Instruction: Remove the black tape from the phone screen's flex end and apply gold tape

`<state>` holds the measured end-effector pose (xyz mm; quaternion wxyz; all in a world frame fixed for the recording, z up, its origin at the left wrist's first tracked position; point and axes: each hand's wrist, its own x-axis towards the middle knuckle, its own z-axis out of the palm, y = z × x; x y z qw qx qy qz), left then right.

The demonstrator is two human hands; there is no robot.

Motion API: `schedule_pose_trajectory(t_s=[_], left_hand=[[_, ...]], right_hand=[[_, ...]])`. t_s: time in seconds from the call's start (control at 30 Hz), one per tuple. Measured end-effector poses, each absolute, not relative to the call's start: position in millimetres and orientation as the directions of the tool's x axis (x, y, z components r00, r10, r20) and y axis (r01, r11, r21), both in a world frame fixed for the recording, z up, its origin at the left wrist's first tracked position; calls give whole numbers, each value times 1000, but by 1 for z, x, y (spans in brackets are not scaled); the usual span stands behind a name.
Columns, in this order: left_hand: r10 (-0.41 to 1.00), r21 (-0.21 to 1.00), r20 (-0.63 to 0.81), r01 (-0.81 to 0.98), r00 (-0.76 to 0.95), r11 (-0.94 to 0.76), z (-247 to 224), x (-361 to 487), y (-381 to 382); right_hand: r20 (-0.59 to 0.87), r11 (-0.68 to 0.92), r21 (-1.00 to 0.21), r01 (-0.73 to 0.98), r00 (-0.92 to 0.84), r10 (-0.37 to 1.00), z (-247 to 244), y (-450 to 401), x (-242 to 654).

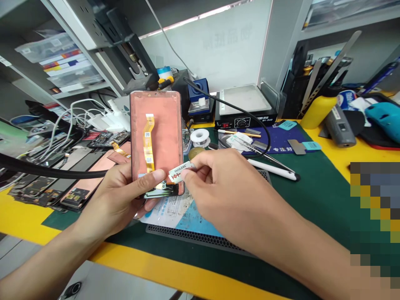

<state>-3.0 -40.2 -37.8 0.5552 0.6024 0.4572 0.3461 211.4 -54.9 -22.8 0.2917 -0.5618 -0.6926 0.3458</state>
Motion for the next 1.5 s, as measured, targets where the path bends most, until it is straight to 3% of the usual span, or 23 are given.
schedule_pose_trajectory(t_s=[0.57,1.5], left_hand=[[933,980,-107,193,343,42,-33,-2,-41],[930,977,-127,203,345,58,-30,-1,-42]], right_hand=[[-30,118,-779,616,-225,974,-18,-55,214],[-248,-96,-858,505,-243,938,-19,-52,218]])
